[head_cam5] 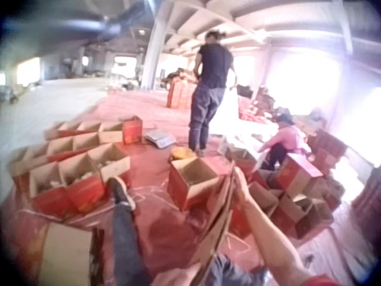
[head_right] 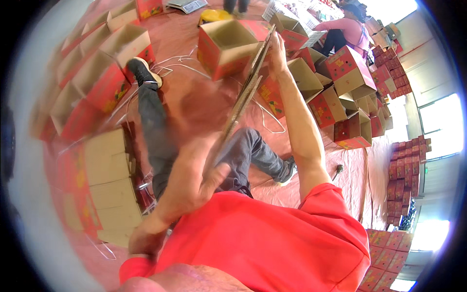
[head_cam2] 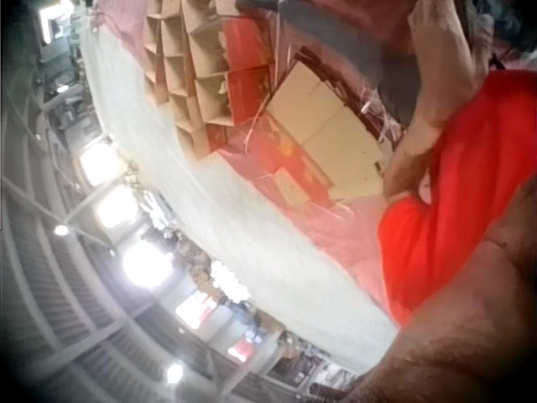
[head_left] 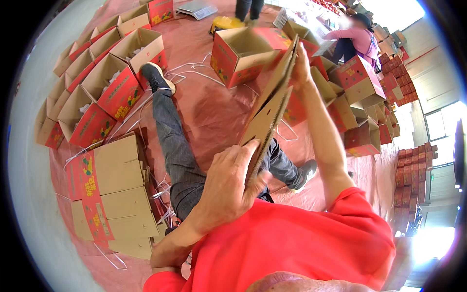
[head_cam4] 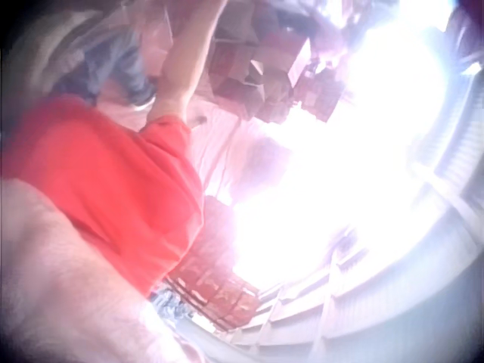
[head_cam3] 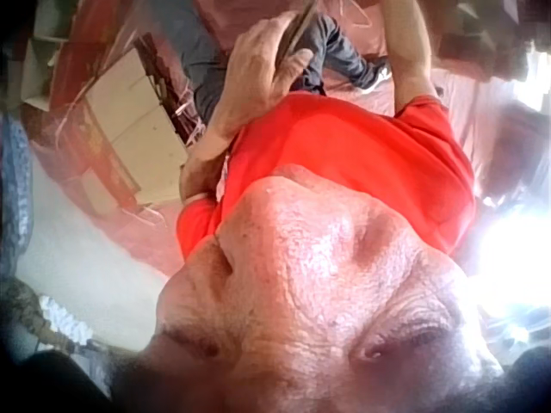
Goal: The person sits on the floor and repeatedly folds flat cardboard sheets into open boxes, then places them aside. The person uses shears to cut white plastic ties from a stack of flat cardboard sheets before folding them.
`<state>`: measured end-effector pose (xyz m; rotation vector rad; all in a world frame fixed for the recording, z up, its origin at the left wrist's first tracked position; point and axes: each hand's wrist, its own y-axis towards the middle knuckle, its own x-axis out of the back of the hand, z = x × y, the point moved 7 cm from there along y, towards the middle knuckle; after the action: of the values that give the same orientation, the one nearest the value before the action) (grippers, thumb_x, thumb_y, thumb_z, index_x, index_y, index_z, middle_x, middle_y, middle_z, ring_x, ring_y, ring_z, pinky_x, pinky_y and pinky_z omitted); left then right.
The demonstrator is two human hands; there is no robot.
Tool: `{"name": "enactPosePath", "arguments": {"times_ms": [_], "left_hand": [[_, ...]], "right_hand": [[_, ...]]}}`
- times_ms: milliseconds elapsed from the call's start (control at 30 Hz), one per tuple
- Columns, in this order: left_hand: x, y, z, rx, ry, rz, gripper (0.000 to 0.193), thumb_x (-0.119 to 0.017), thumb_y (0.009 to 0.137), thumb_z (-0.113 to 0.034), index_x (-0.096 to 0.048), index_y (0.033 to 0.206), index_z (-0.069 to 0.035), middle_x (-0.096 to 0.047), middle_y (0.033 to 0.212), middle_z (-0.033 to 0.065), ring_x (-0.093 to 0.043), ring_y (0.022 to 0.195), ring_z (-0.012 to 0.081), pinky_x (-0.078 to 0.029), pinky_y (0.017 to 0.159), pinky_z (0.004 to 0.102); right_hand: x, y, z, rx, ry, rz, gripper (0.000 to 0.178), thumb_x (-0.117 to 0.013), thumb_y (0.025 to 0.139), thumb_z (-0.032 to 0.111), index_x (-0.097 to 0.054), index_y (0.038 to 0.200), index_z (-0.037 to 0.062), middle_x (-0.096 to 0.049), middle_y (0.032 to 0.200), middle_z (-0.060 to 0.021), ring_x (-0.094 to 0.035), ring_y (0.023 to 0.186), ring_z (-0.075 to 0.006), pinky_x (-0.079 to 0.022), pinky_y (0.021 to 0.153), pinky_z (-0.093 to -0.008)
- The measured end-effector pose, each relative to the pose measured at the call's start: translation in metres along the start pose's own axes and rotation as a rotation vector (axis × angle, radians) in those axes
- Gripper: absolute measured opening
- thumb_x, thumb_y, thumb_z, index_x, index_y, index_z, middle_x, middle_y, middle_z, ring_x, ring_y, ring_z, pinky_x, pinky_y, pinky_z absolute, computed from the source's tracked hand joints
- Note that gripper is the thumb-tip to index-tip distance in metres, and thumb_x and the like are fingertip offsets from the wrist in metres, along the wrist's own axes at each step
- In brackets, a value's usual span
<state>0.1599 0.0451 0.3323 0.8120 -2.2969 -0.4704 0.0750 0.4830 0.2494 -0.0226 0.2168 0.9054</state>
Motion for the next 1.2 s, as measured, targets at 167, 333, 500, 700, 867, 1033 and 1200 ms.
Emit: {"name": "enactPosePath", "arguments": {"times_ms": [167,333,500,700,867,1033,1200], "left_hand": [[-0.019,-0.017,0.029,0.569,-0.794,0.056,0.064,-0.073,0.103,-0.040,-0.054,0.147,0.003,-0.061,0.123,0.0109,-0.065,0.097,0.0185,-0.052,0.086,0.0350],[-0.019,-0.004,0.035,0.579,-0.634,0.013,0.048,-0.067,0.101,-0.023,-0.058,0.142,0.001,-0.067,0.110,0.0095,-0.065,0.092,0.0172,-0.053,0.083,0.0350],[0.017,0.002,0.060,0.502,-0.544,-0.075,0.047,-0.062,0.095,-0.019,-0.062,0.137,0.002,-0.070,0.093,0.0133,-0.065,0.082,0.0213,-0.054,0.078,0.0376],[0.052,0.040,0.033,-0.125,0.020,-0.099,0.049,-0.060,0.083,-0.018,-0.069,0.128,0.000,-0.072,0.107,0.0226,-0.064,0.116,0.0367,-0.044,0.113,0.0494],[0.029,0.068,0.026,-0.536,0.157,0.209,0.038,-0.063,0.077,-0.026,-0.070,0.102,0.002,-0.070,0.108,0.0218,-0.058,0.131,0.0391,-0.032,0.127,0.0561],[0.023,0.077,0.037,-0.664,0.081,0.249,0.042,-0.066,0.085,-0.040,-0.065,0.091,0.001,-0.065,0.093,0.0209,-0.064,0.106,0.0421,-0.041,0.118,0.0561],[0.016,0.080,0.039,-0.631,-0.004,0.311,0.048,-0.064,0.090,-0.047,-0.063,0.092,0.000,-0.060,0.087,0.0191,-0.060,0.094,0.0420,-0.045,0.103,0.0528]], "right_hand": [[-0.024,-0.002,0.015,0.178,-0.061,-0.158,0.049,-0.059,0.108,0.046,-0.053,0.143,0.0114,-0.065,0.107,-0.0044,-0.067,0.089,-0.0176,-0.060,0.072,-0.0369],[-0.029,0.001,0.019,0.099,0.115,0.109,0.037,-0.056,0.109,0.040,-0.057,0.133,0.0128,-0.067,0.099,-0.0055,-0.068,0.087,-0.0181,-0.060,0.070,-0.0362],[-0.022,-0.010,0.033,0.175,-0.001,0.135,0.029,-0.053,0.109,0.034,-0.061,0.128,0.0145,-0.066,0.102,-0.0031,-0.067,0.089,-0.0166,-0.059,0.078,-0.0354],[-0.023,-0.020,0.039,0.280,-0.256,-0.095,0.055,-0.055,0.102,0.032,-0.046,0.151,0.0082,-0.061,0.114,-0.0078,-0.065,0.098,-0.0232,-0.058,0.082,-0.0392],[-0.005,-0.008,0.061,0.818,-0.815,-0.298,0.035,-0.058,0.100,0.021,-0.059,0.132,0.0060,-0.065,0.115,-0.0124,-0.061,0.108,-0.0317,-0.051,0.098,-0.0463],[-0.046,-0.051,0.078,0.991,-1.127,-0.251,0.018,-0.067,0.085,0.001,-0.071,0.102,0.0054,-0.069,0.109,-0.0116,-0.060,0.105,-0.0313,-0.048,0.093,-0.0446],[-0.102,-0.052,0.041,0.743,-1.053,0.179,0.023,-0.060,0.105,0.018,-0.064,0.121,0.0026,-0.066,0.118,-0.0200,-0.063,0.114,-0.0331,-0.051,0.100,-0.0449]]}}
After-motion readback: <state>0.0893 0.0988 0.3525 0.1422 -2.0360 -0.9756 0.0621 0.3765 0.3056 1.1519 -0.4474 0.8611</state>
